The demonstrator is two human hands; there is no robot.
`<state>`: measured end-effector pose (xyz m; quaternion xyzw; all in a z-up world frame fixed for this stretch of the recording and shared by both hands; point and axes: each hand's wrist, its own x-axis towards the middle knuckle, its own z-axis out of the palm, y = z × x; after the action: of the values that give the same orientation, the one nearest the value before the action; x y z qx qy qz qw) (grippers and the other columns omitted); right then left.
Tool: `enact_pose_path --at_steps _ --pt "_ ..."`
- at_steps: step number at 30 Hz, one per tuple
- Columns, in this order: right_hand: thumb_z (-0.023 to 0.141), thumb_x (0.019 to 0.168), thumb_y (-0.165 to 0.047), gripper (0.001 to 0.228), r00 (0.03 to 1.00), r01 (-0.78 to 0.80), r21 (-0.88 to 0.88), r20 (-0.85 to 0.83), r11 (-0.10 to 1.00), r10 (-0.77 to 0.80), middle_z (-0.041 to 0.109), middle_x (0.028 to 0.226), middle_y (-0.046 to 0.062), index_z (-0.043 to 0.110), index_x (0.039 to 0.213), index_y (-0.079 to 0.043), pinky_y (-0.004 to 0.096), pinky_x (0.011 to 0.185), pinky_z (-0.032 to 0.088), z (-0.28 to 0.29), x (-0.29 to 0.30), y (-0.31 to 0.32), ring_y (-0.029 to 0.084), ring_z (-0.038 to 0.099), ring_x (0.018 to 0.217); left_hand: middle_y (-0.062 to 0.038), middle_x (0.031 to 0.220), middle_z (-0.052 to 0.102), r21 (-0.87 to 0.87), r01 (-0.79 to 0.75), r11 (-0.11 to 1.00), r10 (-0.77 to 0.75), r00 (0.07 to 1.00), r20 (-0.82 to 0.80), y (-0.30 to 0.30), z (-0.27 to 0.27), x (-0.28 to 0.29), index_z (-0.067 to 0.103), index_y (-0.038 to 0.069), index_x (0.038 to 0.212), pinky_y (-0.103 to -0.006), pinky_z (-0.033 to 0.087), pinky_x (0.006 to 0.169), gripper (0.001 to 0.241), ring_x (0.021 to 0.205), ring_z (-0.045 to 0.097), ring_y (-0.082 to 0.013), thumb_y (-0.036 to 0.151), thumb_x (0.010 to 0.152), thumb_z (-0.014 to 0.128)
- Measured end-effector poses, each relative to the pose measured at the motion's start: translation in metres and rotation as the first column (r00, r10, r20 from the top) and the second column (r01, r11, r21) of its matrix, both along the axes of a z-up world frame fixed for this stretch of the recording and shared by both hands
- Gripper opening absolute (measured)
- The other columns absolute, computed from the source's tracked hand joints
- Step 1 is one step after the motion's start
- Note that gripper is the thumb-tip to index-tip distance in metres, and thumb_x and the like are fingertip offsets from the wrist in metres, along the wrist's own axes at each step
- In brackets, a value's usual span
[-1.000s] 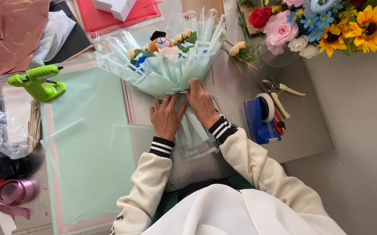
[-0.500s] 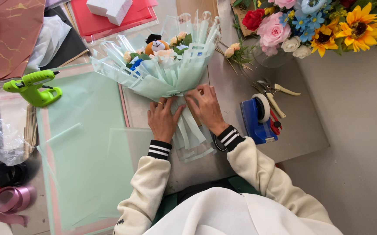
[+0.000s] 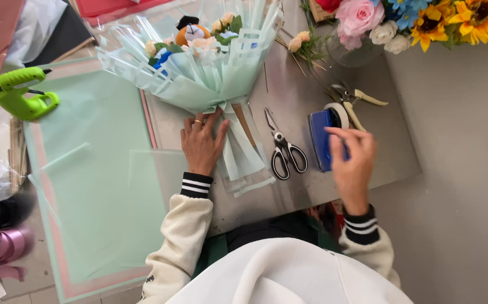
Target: The person wraps a floral bouquet using tissue paper and adhesive tape.
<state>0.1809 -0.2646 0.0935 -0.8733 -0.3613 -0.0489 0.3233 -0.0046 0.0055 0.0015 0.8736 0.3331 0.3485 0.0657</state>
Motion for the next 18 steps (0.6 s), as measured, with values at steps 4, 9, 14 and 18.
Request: enact_pose_path --at_steps 4,9,14,18 --pt "0.054 0.117 -0.031 0.029 0.947 0.130 -0.143 -0.276 0.981 -0.166 0.048 0.119 0.023 0.064 0.135 -0.010 0.046 0.087 0.048 0.005 0.001 -0.063 0.040 0.059 0.106 0.002 0.098 0.058 -0.041 0.055 0.998 -0.056 0.998 -0.028 0.001 0.001 -0.009 0.072 0.033 0.124 -0.0417 0.049 0.070 0.030 0.092 0.058 -0.0258 0.050 0.107 0.054" --pt "0.060 0.108 -0.033 0.034 0.688 0.147 -0.055 -0.712 0.988 -0.142 0.048 0.130 0.027 0.068 0.135 -0.013 0.047 0.092 0.055 0.006 -0.002 -0.062 0.043 0.061 0.116 0.000 0.117 0.064 -0.188 0.127 0.974 -0.126 0.992 0.018 0.004 -0.012 -0.022 0.067 0.033 0.135 -0.0435 0.049 0.077 0.029 0.101 0.059 -0.0296 0.042 0.109 0.056" --pt "0.072 0.101 -0.019 0.030 0.629 0.285 0.042 -0.762 0.957 -0.154 0.040 0.131 0.029 0.067 0.122 0.002 0.054 0.086 0.060 -0.002 0.002 -0.051 0.051 0.057 0.117 0.002 0.125 0.064 -0.325 0.181 0.928 -0.176 0.983 0.046 0.008 -0.011 -0.027 0.066 0.036 0.137 -0.0466 0.049 0.083 0.031 0.106 0.057 -0.0312 0.041 0.107 0.060" --pt "0.065 0.106 -0.012 0.024 0.539 0.402 0.149 -0.836 0.904 -0.101 0.038 0.139 0.030 0.062 0.119 0.007 0.059 0.094 0.060 -0.024 0.009 -0.055 0.052 0.054 0.125 0.001 0.128 0.065 -0.366 0.172 0.915 -0.165 0.985 0.052 0.006 -0.009 -0.026 0.066 0.037 0.137 -0.0477 0.051 0.087 0.031 0.108 0.058 -0.0312 0.042 0.107 0.060"
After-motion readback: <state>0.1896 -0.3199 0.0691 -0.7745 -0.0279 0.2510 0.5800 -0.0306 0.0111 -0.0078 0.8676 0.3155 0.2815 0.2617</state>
